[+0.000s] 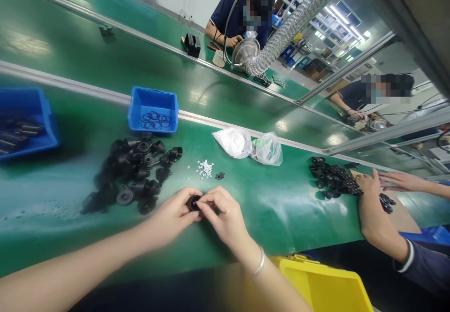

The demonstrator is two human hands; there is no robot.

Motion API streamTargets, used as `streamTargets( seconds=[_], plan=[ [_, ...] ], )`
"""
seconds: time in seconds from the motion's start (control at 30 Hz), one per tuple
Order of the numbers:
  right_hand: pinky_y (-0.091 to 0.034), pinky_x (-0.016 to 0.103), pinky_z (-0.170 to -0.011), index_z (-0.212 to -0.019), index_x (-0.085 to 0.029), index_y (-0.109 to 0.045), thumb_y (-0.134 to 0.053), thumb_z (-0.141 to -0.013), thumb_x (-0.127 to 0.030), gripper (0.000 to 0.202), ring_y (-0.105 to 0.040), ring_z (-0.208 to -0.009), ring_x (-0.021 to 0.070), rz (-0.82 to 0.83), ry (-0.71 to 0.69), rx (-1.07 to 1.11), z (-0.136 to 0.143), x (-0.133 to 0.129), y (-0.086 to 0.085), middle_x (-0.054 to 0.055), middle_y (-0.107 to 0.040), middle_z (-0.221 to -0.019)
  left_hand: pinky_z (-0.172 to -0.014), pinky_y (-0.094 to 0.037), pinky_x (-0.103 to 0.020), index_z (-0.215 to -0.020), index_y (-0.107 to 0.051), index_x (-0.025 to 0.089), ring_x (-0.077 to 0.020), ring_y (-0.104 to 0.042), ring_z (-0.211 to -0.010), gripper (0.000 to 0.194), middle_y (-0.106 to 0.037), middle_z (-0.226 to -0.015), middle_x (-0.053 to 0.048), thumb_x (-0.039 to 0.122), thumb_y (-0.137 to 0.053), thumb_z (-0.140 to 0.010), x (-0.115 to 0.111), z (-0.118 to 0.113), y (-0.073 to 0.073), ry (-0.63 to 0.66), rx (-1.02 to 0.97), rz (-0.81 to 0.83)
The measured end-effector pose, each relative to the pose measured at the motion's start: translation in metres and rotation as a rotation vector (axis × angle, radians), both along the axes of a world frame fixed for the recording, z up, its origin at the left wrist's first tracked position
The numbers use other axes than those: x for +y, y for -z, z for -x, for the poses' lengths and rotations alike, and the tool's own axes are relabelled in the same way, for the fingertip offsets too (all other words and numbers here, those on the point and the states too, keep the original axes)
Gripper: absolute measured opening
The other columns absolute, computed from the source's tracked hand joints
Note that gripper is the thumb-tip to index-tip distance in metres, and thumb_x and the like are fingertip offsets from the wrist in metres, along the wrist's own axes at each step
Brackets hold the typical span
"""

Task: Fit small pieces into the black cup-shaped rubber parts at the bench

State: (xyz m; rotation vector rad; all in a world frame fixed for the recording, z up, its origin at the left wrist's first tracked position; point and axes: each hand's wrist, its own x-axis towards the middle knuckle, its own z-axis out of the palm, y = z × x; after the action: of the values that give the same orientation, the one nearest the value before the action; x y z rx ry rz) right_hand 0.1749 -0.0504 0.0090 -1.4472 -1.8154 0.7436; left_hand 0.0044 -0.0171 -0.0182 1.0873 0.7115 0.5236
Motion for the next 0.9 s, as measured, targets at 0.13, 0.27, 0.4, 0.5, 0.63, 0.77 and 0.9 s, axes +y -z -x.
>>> streamTargets(
  seconds=[0.13, 0.27, 0.4, 0.5, 0.63, 0.77, 0.9],
  plan=[
    [-0.047, 0.025, -0.07, -0.089, -0.02, -0.064, -0.058, -0.088, -0.015, 0.007, -0.057, -0.079, 0.0141, 0.012, -0.017, -0.004, 0.006, 0.001, 0.007, 0.002, -0.056, -0.083, -0.066, -0.047, -0.027, -0.109, -0.051, 0.022, -0.0117, -0.053, -0.065, 0.026, -0.055, -0.084, 0.002, 0.025, -0.055, -0.084, -0.002, 0.002, 0.002, -0.004, 0.103, -0.121],
    [-0.048, 0.026, -0.069, -0.09, -0.02, -0.064, -0.058, -0.089, -0.017, 0.008, -0.057, -0.078, 0.0143, 0.014, -0.011, -0.009, 0.004, 0.001, 0.01, 0.002, -0.057, -0.083, -0.061, -0.042, -0.025, -0.109, -0.051, 0.023, -0.0115, -0.049, -0.063, 0.025, -0.054, -0.081, 0.002, 0.025, -0.053, -0.084, -0.002, 0.002, 0.002, -0.005, 0.128, -0.143],
    [-0.049, 0.025, -0.068, -0.088, -0.02, -0.065, -0.058, -0.089, -0.016, 0.008, -0.057, -0.076, 0.0136, 0.013, 0.002, 0.009, 0.004, 0.001, 0.009, 0.002, -0.058, -0.083, -0.054, -0.034, -0.022, -0.109, -0.049, 0.024, -0.01, -0.042, -0.057, 0.024, -0.046, -0.072, 0.006, 0.024, -0.052, -0.085, -0.001, 0.002, 0.0, 0.021, 0.151, -0.13],
    [-0.049, 0.025, -0.068, -0.089, -0.02, -0.064, -0.058, -0.089, -0.015, 0.008, -0.058, -0.077, 0.0136, 0.012, -0.036, -0.018, 0.004, 0.002, 0.008, 0.002, -0.058, -0.083, -0.05, -0.029, -0.021, -0.108, -0.048, 0.024, -0.0097, -0.038, -0.055, 0.024, -0.041, -0.067, 0.007, 0.024, -0.052, -0.085, -0.001, 0.002, 0.0, 0.034, 0.172, -0.132],
    [-0.05, 0.027, -0.07, -0.094, -0.02, -0.064, -0.054, -0.092, -0.016, 0.011, -0.059, -0.08, 0.0146, -0.03, -0.088, -0.124, 0.003, -0.001, 0.006, 0.004, -0.058, -0.086, -0.053, -0.035, -0.022, -0.109, -0.05, 0.023, -0.011, -0.044, -0.058, 0.027, -0.047, -0.07, 0.006, 0.025, -0.054, -0.083, -0.001, 0.003, 0.002, 0.018, 0.165, -0.139],
    [-0.053, 0.03, -0.078, -0.114, -0.019, -0.06, -0.048, -0.094, -0.014, 0.024, -0.06, -0.09, 0.0175, -0.137, -0.151, -0.281, 0.0, -0.012, 0.007, 0.008, -0.059, -0.097, -0.061, -0.043, -0.025, -0.112, -0.05, 0.023, -0.0136, -0.053, -0.068, 0.031, -0.056, -0.08, 0.002, 0.024, -0.055, -0.082, -0.002, 0.002, 0.006, -0.008, 0.142, -0.133],
    [-0.054, 0.035, -0.084, -0.128, -0.017, -0.052, -0.046, -0.092, -0.012, 0.037, -0.06, -0.098, 0.0217, -0.148, -0.192, -0.4, 0.0, -0.021, 0.011, 0.012, -0.058, -0.105, -0.067, -0.046, -0.027, -0.112, -0.051, 0.024, -0.0155, -0.057, -0.074, 0.031, -0.059, -0.085, 0.0, 0.022, -0.055, -0.081, -0.002, 0.003, 0.008, -0.03, 0.116, -0.117]
  ],
)
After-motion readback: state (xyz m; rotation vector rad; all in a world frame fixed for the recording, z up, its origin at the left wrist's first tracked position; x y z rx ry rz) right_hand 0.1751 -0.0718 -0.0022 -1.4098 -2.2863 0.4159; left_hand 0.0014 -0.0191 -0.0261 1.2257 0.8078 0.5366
